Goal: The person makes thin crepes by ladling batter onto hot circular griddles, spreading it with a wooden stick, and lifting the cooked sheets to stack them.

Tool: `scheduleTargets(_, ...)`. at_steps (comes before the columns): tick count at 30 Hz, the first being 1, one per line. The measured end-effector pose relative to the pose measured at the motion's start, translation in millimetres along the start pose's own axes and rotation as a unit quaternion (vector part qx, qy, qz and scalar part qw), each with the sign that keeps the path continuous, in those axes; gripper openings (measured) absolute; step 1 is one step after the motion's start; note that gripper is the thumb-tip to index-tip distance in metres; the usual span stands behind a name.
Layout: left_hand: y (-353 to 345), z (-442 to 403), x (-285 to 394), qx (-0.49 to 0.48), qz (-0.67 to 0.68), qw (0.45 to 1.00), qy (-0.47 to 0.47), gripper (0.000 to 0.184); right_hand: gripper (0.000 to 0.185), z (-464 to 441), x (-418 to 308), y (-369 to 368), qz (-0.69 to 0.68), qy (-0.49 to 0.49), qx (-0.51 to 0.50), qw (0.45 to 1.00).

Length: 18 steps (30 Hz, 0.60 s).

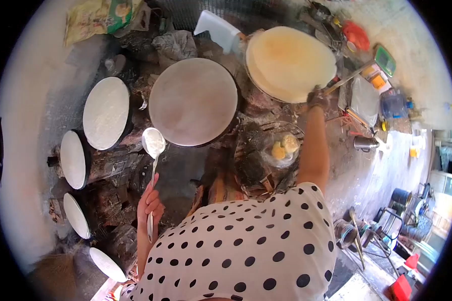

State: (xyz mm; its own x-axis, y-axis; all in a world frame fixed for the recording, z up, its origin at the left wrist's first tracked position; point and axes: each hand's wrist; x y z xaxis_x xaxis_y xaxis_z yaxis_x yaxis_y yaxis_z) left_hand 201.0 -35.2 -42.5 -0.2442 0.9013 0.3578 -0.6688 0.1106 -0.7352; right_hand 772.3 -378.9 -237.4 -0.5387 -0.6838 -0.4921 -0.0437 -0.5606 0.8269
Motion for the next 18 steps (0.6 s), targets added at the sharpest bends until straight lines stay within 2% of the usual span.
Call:
scheduleTargets(1, -0.2, -1.7, -5.2, 0.002, -0.003, 1.0, 0.006, 0.041, 0.026, -7.7, 16.9, -22.3, -0.07, -0.036, -0.066, 0.995)
scheduleTargets(2, 1.5, -3.9, -8.9, 0.002, 0.013, 1.0, 0.013, 0.041, 0.03, -13.9, 28.4, -47.2, -0.316, -0.135, -0.18, 0.922)
scheduleTargets(3, 3.8, -6.1, -11.9, 0.001, 0.03, 0.999, 0.019, 0.041, 0.034, -15.4, 36.0, -63.3, -0.423, -0.195, -0.24, 0.852)
scheduleTargets(4, 7.7, -7.7, -14.6, 0.0, 0.028, 0.999, 0.021, 0.041, 0.04, 28.5, 19.9, -56.0, -0.508, -0.24, -0.178, 0.808)
scheduleTargets(5, 13.2, -8.2, -16.3, -0.003, 0.038, 0.999, 0.018, 0.041, 0.04, 32.5, 18.9, -66.2, -0.511, -0.24, -0.176, 0.807)
scheduleTargets(7, 16.6, -4.4, -20.3, -0.008, 0.048, 0.999, 0.014, 0.041, 0.04, 37.1, 15.7, -82.3, -0.314, -0.242, -0.148, 0.906)
scheduleTargets(10, 23.2, 13.7, -22.8, -0.014, 0.09, 0.996, -0.016, 0.041, 0.033, 57.5, 2.2, -81.2, -0.284, -0.245, -0.166, 0.912)
scheduleTargets(14, 60.1, 62.1, -27.5, -0.078, 0.207, 0.973, -0.066, 0.042, 0.029, 123.1, 20.6, -102.2, -0.291, -0.178, -0.206, 0.917)
scheduleTargets(15, 75.1, 82.2, -30.6, -0.101, 0.258, 0.957, -0.08, 0.042, 0.027, 156.2, 25.2, -112.4, -0.29, -0.151, -0.241, 0.914)
scheduleTargets(18, 111.3, 156.2, -53.0, -0.066, 0.377, 0.909, -0.163, 0.042, 0.024, 295.8, 48.8, -147.5, -0.241, -0.072, -0.426, 0.869)
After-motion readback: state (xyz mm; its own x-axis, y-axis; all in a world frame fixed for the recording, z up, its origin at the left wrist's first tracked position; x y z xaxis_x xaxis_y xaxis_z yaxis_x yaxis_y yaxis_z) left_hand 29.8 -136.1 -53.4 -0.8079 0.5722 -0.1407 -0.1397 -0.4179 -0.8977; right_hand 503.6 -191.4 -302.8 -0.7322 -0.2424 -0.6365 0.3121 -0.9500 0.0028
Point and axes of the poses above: each hand's wrist, its own z-axis away from the middle knuckle, its own y-axis out of the back of the hand, x = y × z, and after that the axes turned 9 degrees about -y, right-handed
